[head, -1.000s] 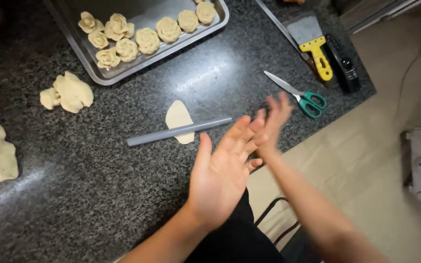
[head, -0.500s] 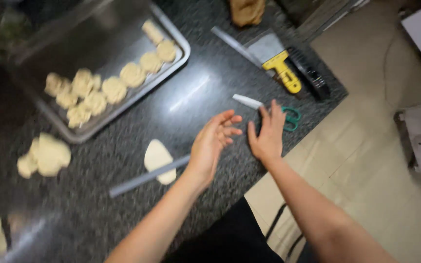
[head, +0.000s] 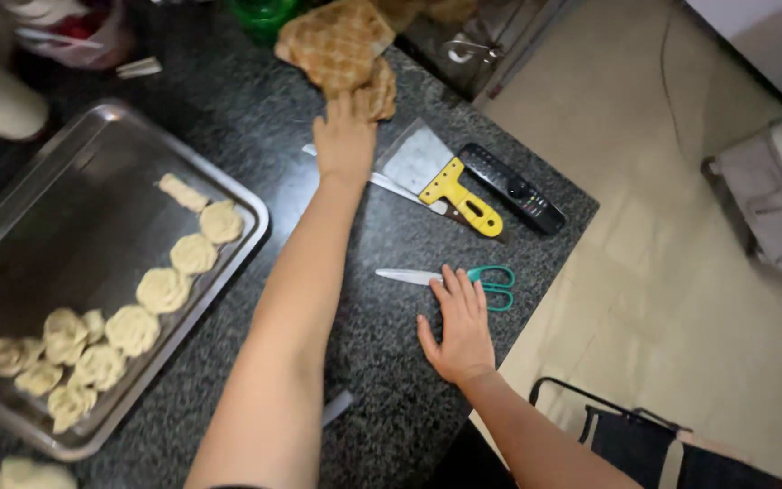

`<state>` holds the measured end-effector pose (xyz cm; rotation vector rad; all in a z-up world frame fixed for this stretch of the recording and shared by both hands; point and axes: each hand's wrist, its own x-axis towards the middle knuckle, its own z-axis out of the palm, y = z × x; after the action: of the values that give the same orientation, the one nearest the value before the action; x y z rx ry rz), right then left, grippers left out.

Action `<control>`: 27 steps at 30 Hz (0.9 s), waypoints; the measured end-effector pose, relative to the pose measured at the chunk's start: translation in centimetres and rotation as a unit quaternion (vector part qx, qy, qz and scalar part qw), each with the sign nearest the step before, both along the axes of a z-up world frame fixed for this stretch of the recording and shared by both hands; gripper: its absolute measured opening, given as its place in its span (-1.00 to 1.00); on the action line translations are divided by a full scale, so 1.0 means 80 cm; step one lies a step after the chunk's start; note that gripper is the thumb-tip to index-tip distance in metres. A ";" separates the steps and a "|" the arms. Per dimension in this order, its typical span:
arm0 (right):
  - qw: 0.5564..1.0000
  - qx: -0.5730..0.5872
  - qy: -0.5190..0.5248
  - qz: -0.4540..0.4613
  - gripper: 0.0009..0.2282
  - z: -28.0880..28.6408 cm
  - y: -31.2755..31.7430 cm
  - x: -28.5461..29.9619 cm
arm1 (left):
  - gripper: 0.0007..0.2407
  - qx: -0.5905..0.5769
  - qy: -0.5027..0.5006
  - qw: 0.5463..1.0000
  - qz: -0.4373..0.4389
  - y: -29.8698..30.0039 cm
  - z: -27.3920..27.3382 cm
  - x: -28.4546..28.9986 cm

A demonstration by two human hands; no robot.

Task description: Rolling out dough pieces, cutting them, and forming decorative shapes for baking.

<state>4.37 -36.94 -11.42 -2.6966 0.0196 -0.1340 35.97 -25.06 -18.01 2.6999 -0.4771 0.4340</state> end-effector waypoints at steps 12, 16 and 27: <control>1.000 -0.008 -0.004 0.022 -0.48 -0.006 -0.001 0.007 | -0.88 -0.136 0.090 0.982 0.093 0.034 -0.004 0.014; 1.000 -0.004 -0.016 0.021 -0.49 -0.007 -0.003 -0.001 | -0.84 -0.115 0.038 0.988 0.091 0.048 0.019 -0.038; 0.997 0.006 -0.049 0.051 -0.48 -0.014 -0.001 -0.009 | -0.61 -0.878 0.432 0.206 -0.029 0.141 0.152 -0.391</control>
<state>3.62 -37.03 -12.51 -2.6687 -0.1468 -0.2329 4.66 -13.81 -5.82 0.2012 0.3070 -0.4841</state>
